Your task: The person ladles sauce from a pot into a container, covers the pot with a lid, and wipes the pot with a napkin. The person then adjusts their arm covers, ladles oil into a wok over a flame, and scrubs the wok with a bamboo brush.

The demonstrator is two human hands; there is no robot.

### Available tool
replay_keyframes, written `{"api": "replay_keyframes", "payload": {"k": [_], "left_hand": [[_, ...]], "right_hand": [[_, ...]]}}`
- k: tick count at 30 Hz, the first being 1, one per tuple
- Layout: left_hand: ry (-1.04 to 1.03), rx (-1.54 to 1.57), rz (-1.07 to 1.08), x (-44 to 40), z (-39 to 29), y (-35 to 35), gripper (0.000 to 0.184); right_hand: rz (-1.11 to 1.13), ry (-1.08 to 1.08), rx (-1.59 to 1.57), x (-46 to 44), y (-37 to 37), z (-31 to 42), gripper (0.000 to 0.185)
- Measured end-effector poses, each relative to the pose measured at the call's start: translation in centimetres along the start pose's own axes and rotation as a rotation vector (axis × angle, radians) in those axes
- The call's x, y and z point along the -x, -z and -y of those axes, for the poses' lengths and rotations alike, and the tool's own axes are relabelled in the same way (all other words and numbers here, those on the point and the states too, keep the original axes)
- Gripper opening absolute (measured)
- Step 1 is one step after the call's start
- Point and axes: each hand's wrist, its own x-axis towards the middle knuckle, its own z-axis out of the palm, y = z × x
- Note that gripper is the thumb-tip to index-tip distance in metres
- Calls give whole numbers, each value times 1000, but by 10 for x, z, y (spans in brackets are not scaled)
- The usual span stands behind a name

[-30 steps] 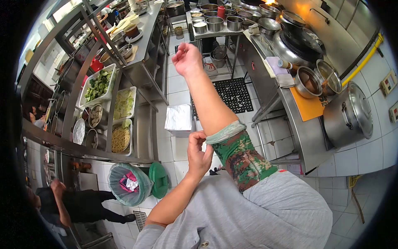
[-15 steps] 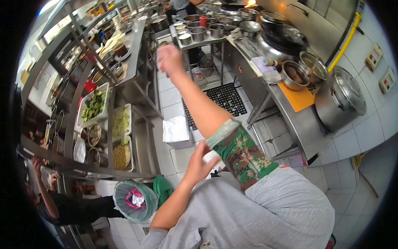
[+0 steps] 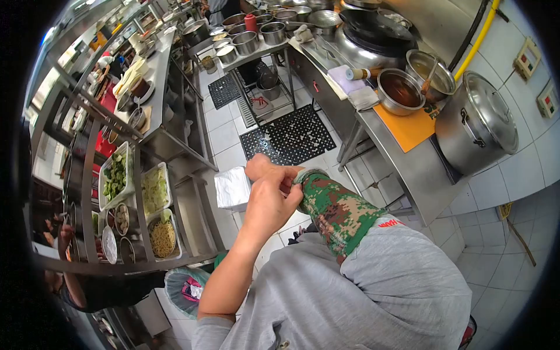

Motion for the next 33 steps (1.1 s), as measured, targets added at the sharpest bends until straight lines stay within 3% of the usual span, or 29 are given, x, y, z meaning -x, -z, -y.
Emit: {"api": "replay_keyframes", "payload": {"k": [2,5,10,13,14,17,18,20,26,33], "left_hand": [[-155,-159,28,-26,6,-14,16],[-129,-250,12,-50,29,-45,19],[-103,-47,288,-98,31,-51,30],[-243,-15,252,-145,14,-62,32],[-96,210,505,-153,24,-78,35],[-110,193,799,-164,10,-92,35],[-282,82,639,-155,-3,-93,29],[-405,334,557,-152,-41,-83,23],[4,246,567,-133,-96,-56,20],[-107,261,579,-137,-101,-48,12]], "right_hand": [[63,17,-35,3,-19,-12,19],[178,-31,-57,-32,-70,-42,19],[-28,-69,-182,22,-19,-96,19],[-52,-79,-229,16,-19,-108,20],[-71,-77,-259,7,-20,-105,21],[-104,-89,-295,-6,-22,-123,22],[-83,-84,-309,-5,-30,-120,22],[-49,-86,-329,-6,-45,-123,22],[68,-183,-291,2,-72,-165,23],[154,-215,-190,18,-55,-162,24]]}}
